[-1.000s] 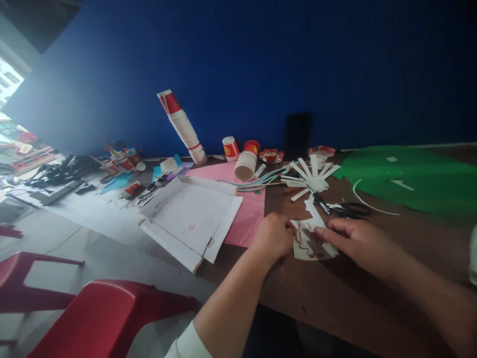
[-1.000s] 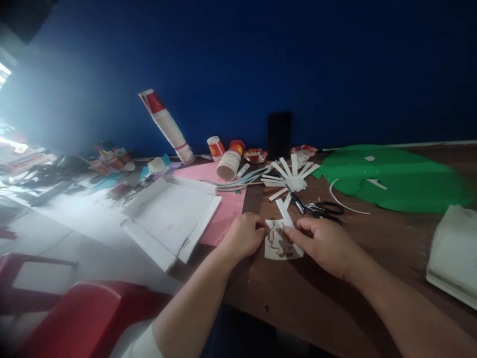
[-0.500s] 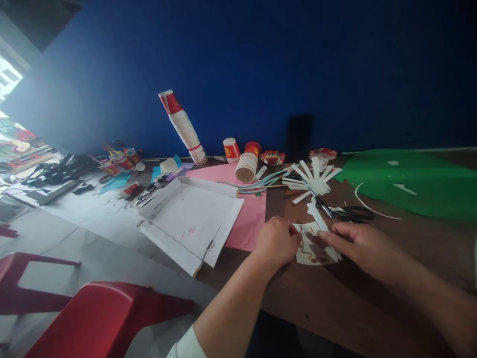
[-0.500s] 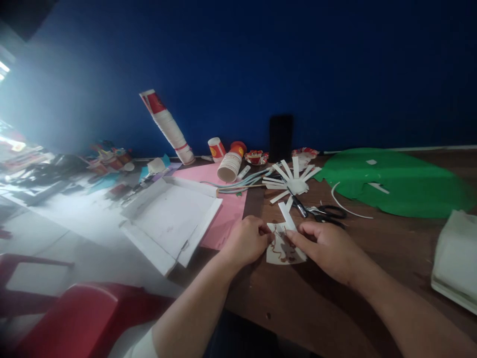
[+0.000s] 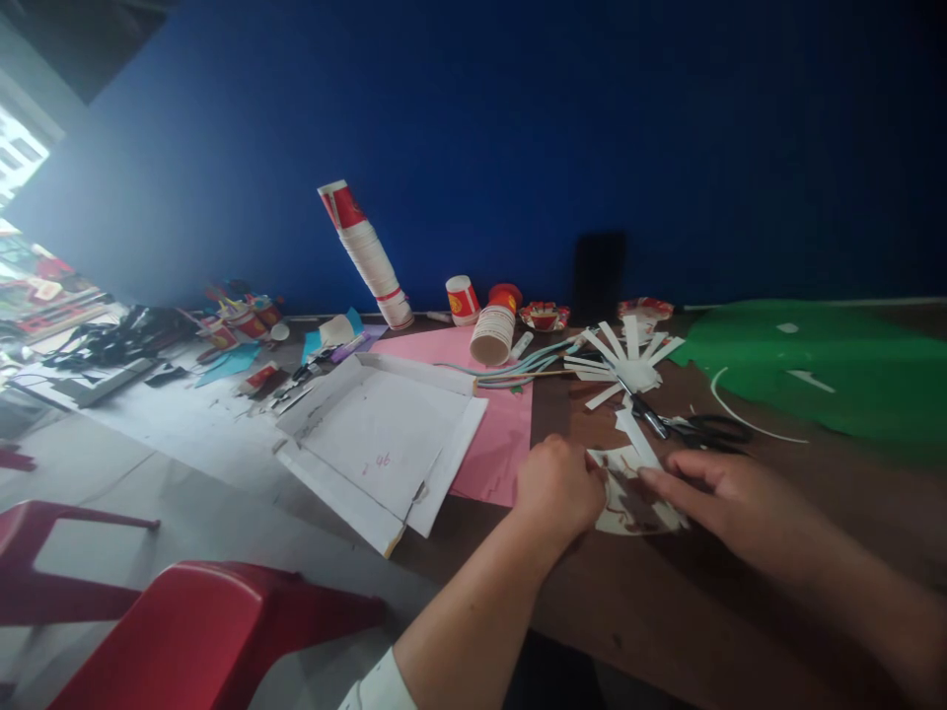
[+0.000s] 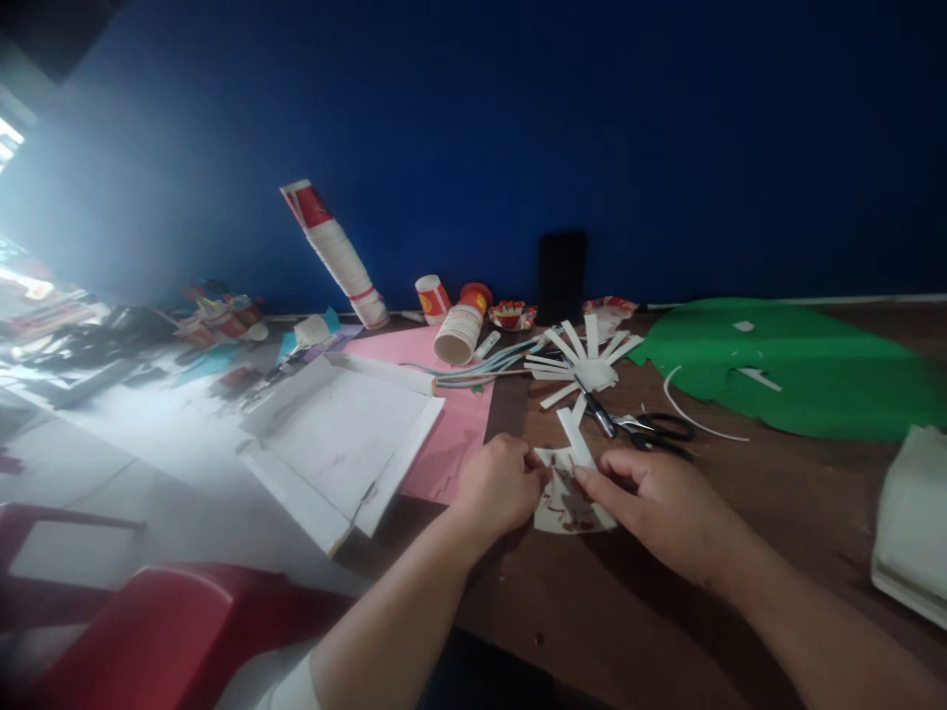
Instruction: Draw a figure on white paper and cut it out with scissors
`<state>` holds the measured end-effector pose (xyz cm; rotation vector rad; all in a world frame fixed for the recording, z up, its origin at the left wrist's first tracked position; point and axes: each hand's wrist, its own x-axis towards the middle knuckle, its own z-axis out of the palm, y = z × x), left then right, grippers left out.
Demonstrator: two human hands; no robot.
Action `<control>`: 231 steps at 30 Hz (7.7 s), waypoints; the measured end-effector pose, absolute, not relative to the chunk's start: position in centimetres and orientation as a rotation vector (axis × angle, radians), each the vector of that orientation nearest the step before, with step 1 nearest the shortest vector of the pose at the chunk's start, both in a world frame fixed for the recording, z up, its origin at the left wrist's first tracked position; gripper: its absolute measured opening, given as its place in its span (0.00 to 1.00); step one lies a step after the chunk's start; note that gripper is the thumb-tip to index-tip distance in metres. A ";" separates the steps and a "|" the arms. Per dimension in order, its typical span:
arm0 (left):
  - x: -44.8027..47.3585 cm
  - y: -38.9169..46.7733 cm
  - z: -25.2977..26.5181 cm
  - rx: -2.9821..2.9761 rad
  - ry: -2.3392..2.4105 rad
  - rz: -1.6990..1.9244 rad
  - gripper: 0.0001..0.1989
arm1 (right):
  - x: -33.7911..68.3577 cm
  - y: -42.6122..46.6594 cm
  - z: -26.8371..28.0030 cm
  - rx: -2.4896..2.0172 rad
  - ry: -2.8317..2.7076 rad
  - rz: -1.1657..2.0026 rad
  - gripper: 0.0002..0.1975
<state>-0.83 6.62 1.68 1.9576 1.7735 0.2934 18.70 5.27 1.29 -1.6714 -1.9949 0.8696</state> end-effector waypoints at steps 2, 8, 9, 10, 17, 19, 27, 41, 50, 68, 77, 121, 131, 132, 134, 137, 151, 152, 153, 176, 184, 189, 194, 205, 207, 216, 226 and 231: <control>-0.8 6.6 1.7 1.965 1.776 0.275 0.12 | 18.7 5.3 1.3 -1.675 -1.986 0.866 0.29; -0.7 6.4 2.1 1.995 1.779 0.241 0.12 | 18.8 5.3 1.6 -1.641 -1.983 0.858 0.28; -0.7 6.4 2.1 1.997 1.781 0.243 0.12 | 18.8 5.3 1.6 -1.641 -1.981 0.849 0.28; -0.7 6.4 2.1 1.999 1.783 0.248 0.12 | 18.9 5.3 1.6 -1.645 -1.976 0.848 0.28; -0.6 6.5 1.9 1.977 1.819 0.254 0.12 | 19.2 5.3 1.6 -1.683 -1.896 0.867 0.30; -0.5 6.5 1.9 1.970 1.828 0.251 0.12 | 19.3 5.3 1.6 -1.677 -1.884 0.886 0.30; -0.3 6.4 2.1 1.963 1.836 0.237 0.12 | 19.3 5.3 1.9 -1.690 -1.901 0.836 0.29; -0.3 6.3 2.1 1.960 1.839 0.236 0.13 | 18.9 5.1 2.6 -1.759 -1.862 0.896 0.29; -0.4 6.5 2.4 1.958 1.826 0.219 0.14 | 19.0 5.3 2.2 -1.680 -1.876 0.852 0.28; -1.1 7.0 3.0 1.962 1.735 0.211 0.12 | 18.1 5.2 1.5 -1.583 -2.021 0.846 0.29; -2.0 7.4 3.1 1.847 1.683 0.297 0.08 | 18.1 5.1 1.4 -1.594 -2.045 0.821 0.29; -2.3 7.3 2.3 1.830 1.643 0.408 0.06 | 18.5 5.2 0.8 -1.629 -2.086 0.780 0.28; -3.1 7.7 1.3 1.754 1.552 0.556 0.10 | 18.2 5.2 1.0 -1.658 -2.071 0.797 0.29; -3.0 7.6 1.4 1.761 1.556 0.547 0.10 | 18.2 5.2 1.1 -1.663 -2.064 0.798 0.29; -2.9 7.4 1.7 1.780 1.584 0.518 0.11 | 18.1 5.1 1.3 -1.667 -2.059 0.804 0.28; -2.6 7.2 2.1 1.821 1.634 0.472 0.11 | 17.9 5.0 1.5 -1.655 -2.056 0.797 0.28; -2.3 7.3 2.0 1.837 1.670 0.423 0.11 | 18.0 5.1 1.1 -1.605 -2.061 0.750 0.27; -2.3 7.3 2.0 1.838 1.672 0.424 0.11 | 18.0 5.1 1.1 -1.599 -2.059 0.752 0.27; -2.3 7.3 2.0 1.840 1.672 0.425 0.11 | 18.0 5.1 1.2 -1.598 -2.056 0.761 0.27; -2.3 6.9 2.7 1.883 1.663 0.395 0.13 | 17.8 5.2 1.1 -1.564 -2.010 0.760 0.26; -2.2 7.0 2.7 1.912 1.674 0.349 0.13 | 17.8 5.2 0.9 -1.563 -2.008 0.770 0.26; -2.2 7.0 2.6 1.926 1.679 0.352 0.12 | 17.8 5.2 1.0 -1.580 -2.014 0.745 0.26; -2.2 7.0 2.6 1.919 1.680 0.348 0.11 | 17.9 5.2 0.8 -1.565 -2.010 0.765 0.28; -2.1 6.9 2.4 1.919 1.676 0.369 0.12 | 17.8 5.2 1.1 -1.615 -2.004 0.789 0.27; -2.1 6.8 2.4 1.923 1.675 0.367 0.11 | 17.8 5.1 1.4 -1.628 -2.014 0.805 0.27; -2.1 6.8 2.4 1.923 1.673 0.354 0.12 | 17.6 5.3 1.9 -1.612 -1.975 0.877 0.29; -2.1 6.7 2.5 1.923 1.687 0.333 0.11 | 17.9 5.3 1.6 -1.645 -1.982 0.891 0.28; -2.1 6.8 2.4 1.928 1.680 0.351 0.12 | 17.9 5.4 1.5 -1.665 -1.987 0.894 0.27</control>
